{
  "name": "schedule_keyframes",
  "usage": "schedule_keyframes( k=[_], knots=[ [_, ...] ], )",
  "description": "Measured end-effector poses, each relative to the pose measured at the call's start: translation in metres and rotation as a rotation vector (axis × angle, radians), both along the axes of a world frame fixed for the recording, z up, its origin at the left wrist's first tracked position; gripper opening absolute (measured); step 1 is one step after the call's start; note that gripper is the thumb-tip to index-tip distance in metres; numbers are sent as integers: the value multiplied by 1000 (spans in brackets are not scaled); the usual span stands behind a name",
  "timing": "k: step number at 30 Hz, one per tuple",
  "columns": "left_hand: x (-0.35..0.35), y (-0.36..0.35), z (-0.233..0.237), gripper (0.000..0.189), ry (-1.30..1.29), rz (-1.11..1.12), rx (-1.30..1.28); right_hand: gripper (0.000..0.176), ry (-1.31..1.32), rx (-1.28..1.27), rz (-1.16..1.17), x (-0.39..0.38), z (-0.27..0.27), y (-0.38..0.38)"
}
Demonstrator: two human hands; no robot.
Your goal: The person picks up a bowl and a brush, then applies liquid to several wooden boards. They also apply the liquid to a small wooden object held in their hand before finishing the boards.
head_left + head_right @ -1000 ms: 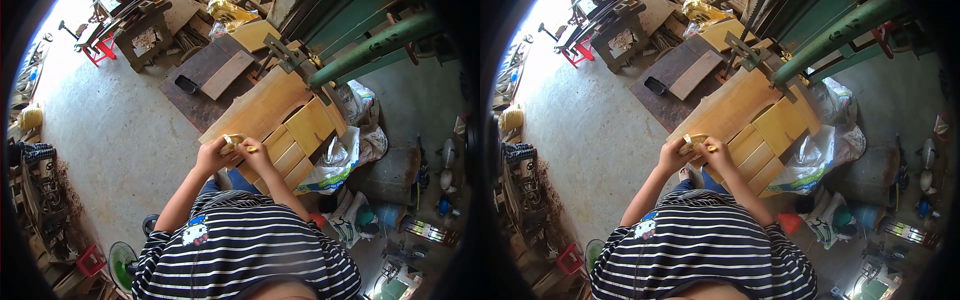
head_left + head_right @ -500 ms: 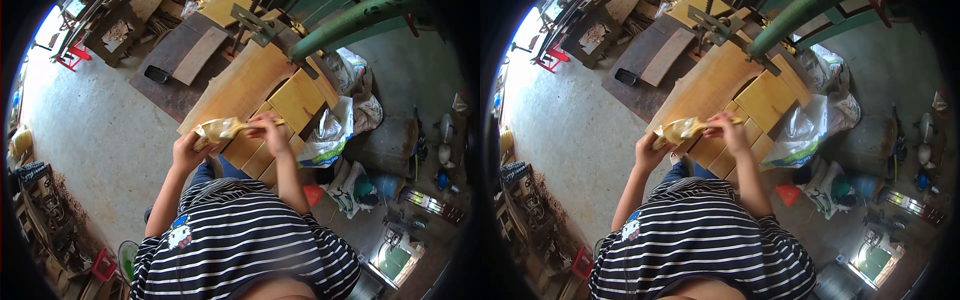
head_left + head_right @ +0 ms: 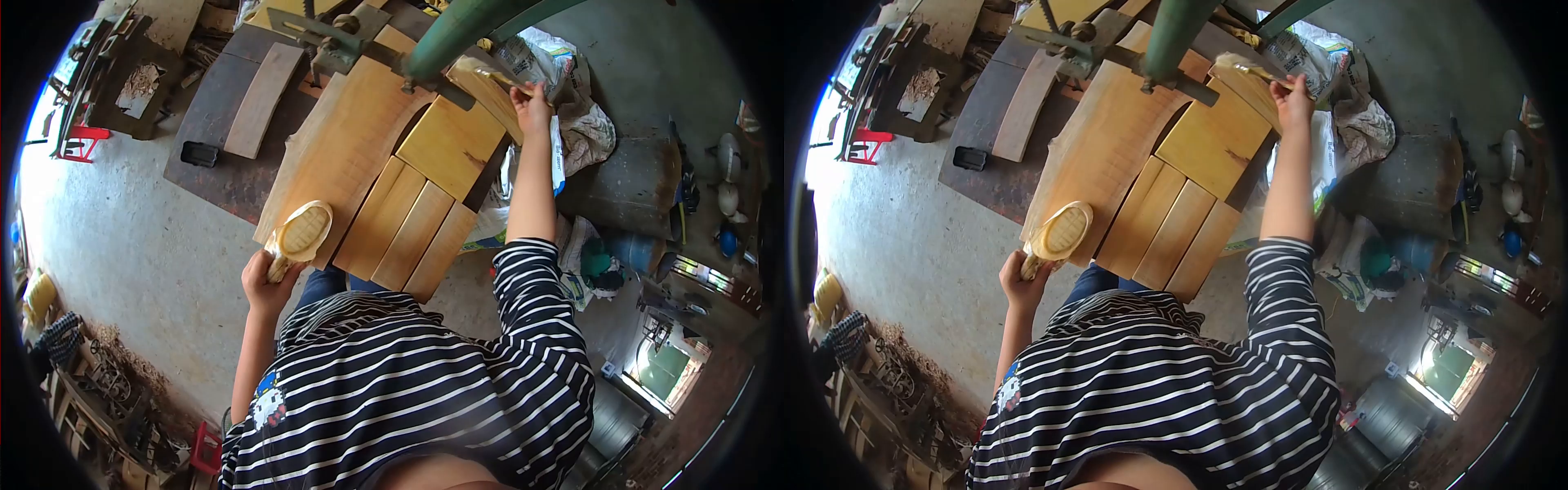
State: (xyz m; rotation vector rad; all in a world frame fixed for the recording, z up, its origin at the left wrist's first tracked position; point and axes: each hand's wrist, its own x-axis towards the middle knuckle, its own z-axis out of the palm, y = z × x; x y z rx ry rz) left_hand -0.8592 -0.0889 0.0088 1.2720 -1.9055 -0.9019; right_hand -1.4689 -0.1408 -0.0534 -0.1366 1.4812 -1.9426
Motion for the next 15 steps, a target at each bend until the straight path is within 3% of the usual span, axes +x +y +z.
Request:
schedule_keyframes(
  k=[6,9,11,13,15],
  knots=[
    [10,0,-6,29,-12,13,85,19,243,276,-35,-18,-19,26],
    [12,1,-7,28,-19,5,94,22,301,397,-53,-58,-15,81],
    [8,1,-5,38,-40,34,94,26,474,630,-80,-79,0,102],
    [12,2,-9,39,-17,18,85,27,793,851,-40,-90,13,113],
    [5,-3,-3,43,9,-23,58,25,1466,940,63,-63,34,104]
  ],
)
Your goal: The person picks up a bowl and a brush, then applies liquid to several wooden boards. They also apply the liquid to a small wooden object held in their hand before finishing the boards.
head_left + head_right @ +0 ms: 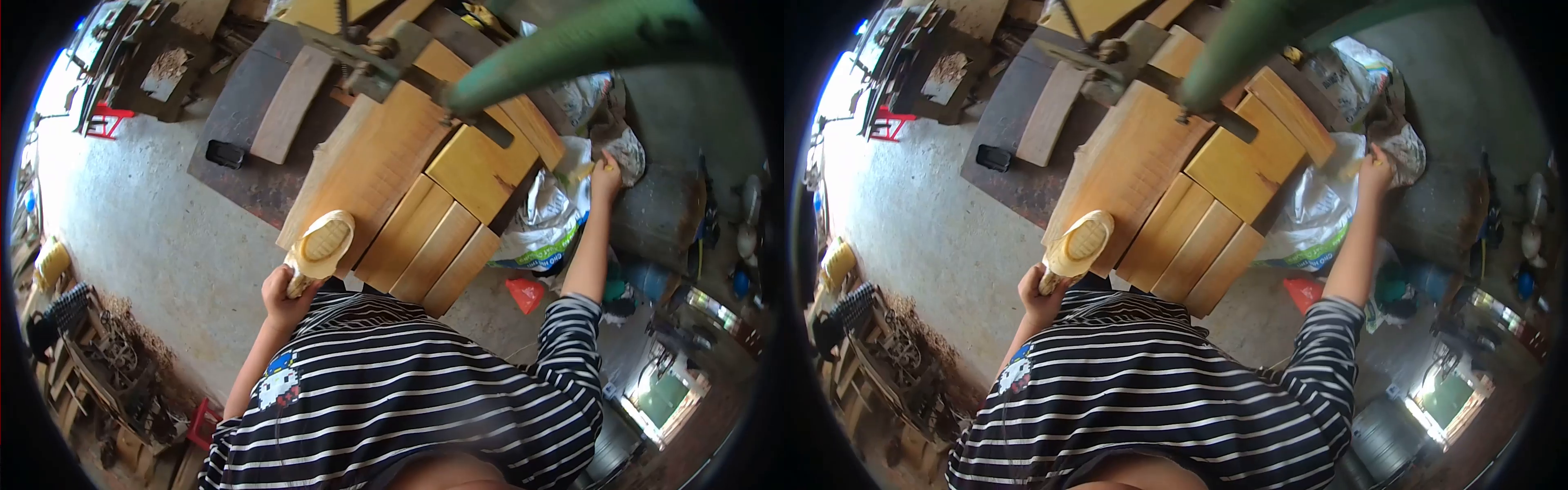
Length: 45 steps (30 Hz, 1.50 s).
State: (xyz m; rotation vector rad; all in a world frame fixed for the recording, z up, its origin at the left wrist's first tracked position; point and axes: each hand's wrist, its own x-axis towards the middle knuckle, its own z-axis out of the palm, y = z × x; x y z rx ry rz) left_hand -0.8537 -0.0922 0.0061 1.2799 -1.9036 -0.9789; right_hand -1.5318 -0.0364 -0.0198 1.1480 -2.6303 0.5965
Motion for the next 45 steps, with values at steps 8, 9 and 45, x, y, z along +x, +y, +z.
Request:
schedule_keyframes(
  k=[8,9,45],
  knots=[
    [12,-70,18,39,8,-324,126,26,-348,51,8,226,43,-41],
    [17,-81,18,36,82,-292,267,25,-562,13,-29,265,61,-44],
    [180,-232,19,36,-105,-614,124,22,-310,-23,673,490,11,-357]
  ],
)
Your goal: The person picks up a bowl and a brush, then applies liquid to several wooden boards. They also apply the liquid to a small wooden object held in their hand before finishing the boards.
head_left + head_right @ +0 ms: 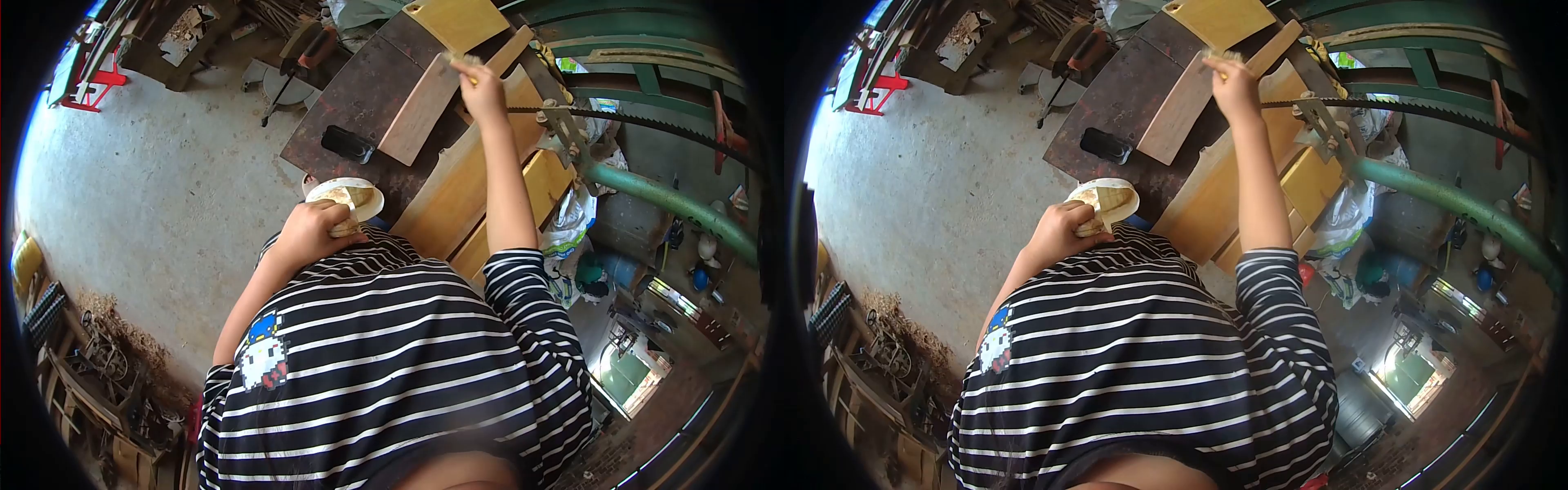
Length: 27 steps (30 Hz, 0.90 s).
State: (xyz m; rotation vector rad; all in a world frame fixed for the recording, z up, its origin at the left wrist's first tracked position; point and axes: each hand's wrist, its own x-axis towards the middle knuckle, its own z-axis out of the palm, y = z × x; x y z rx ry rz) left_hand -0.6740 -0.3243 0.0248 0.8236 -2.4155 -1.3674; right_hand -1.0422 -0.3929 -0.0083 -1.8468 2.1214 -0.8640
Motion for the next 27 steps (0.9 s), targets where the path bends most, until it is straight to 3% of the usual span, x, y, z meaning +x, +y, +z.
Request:
schedule_keyframes(
  k=[3,7,8,10,11,13,16,21,23,26,27],
  knots=[
    [-2,-3,2,38,-12,71,35,15,106,176,-70,27,-12,17],
    [-3,-9,-1,39,-9,161,100,17,-156,377,306,79,16,77],
    [-4,-10,-2,39,-10,169,110,17,-159,384,308,84,24,84],
    [-3,-16,-1,38,9,150,115,17,-845,918,143,86,35,93],
    [-3,-18,-1,38,31,132,110,17,-844,924,145,80,36,91],
    [-3,-21,-5,37,46,183,137,18,-652,716,228,60,36,79],
    [-5,-27,-3,36,65,232,182,18,-784,710,29,37,40,49],
    [-5,-30,-5,36,73,242,203,18,-621,402,-72,-6,31,6],
    [-4,-30,-7,36,77,246,206,16,-295,203,0,-20,24,-7],
    [-4,-34,-6,36,85,249,227,20,-56,26,132,-18,6,-25],
    [-4,-36,-5,36,87,251,242,19,-186,67,164,-5,5,-32]
  ],
)
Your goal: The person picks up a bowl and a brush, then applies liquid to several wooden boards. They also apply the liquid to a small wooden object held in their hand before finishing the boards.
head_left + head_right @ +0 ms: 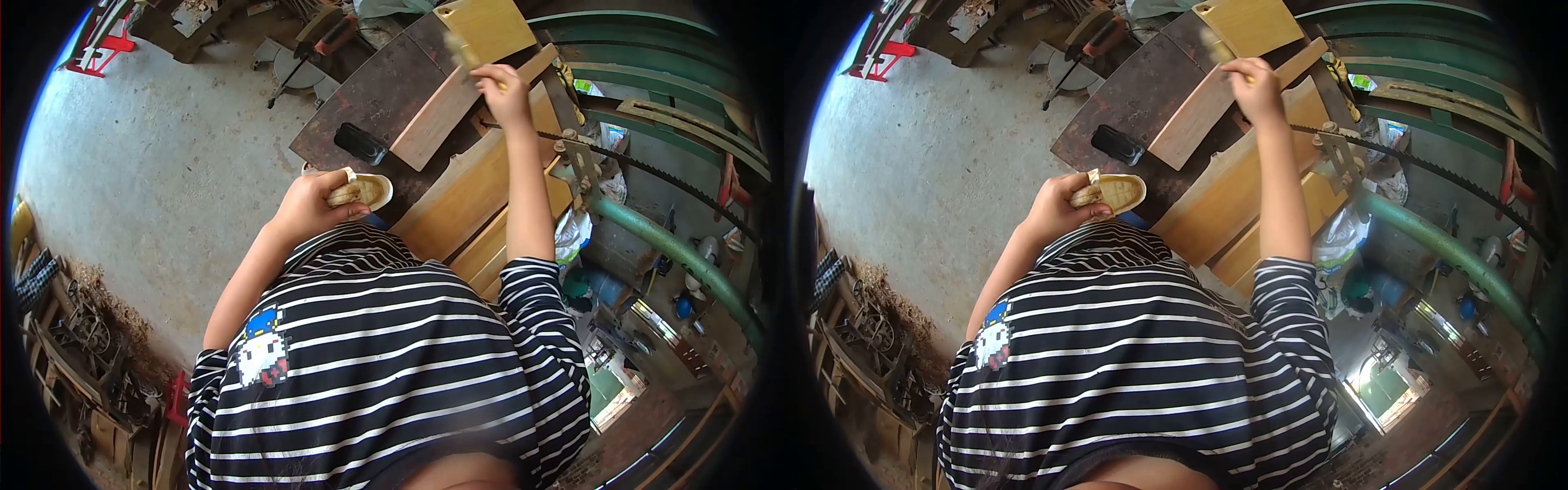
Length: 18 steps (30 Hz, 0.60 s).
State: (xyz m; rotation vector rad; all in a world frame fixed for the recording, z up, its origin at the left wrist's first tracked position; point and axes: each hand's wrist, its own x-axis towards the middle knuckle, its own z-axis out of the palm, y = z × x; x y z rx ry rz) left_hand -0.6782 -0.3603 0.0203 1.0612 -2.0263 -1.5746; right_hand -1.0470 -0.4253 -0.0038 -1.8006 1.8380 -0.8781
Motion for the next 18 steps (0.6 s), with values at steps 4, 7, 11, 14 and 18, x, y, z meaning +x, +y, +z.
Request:
schedule_keyframes(
  k=[4,7,11,14,18],
  knots=[
    [0,-8,1,35,-60,13,52,18,-560,354,-112,51,15,-10],
    [2,-12,-1,34,-63,60,60,18,-448,217,-169,54,11,-20],
    [1,-11,-4,36,-30,50,91,16,-516,277,-241,72,-6,-25],
    [-1,-9,-4,37,-36,24,42,17,-787,160,-286,77,4,-31],
    [-1,-11,-5,35,-18,45,14,18,-173,70,-232,82,11,-25]
  ],
)
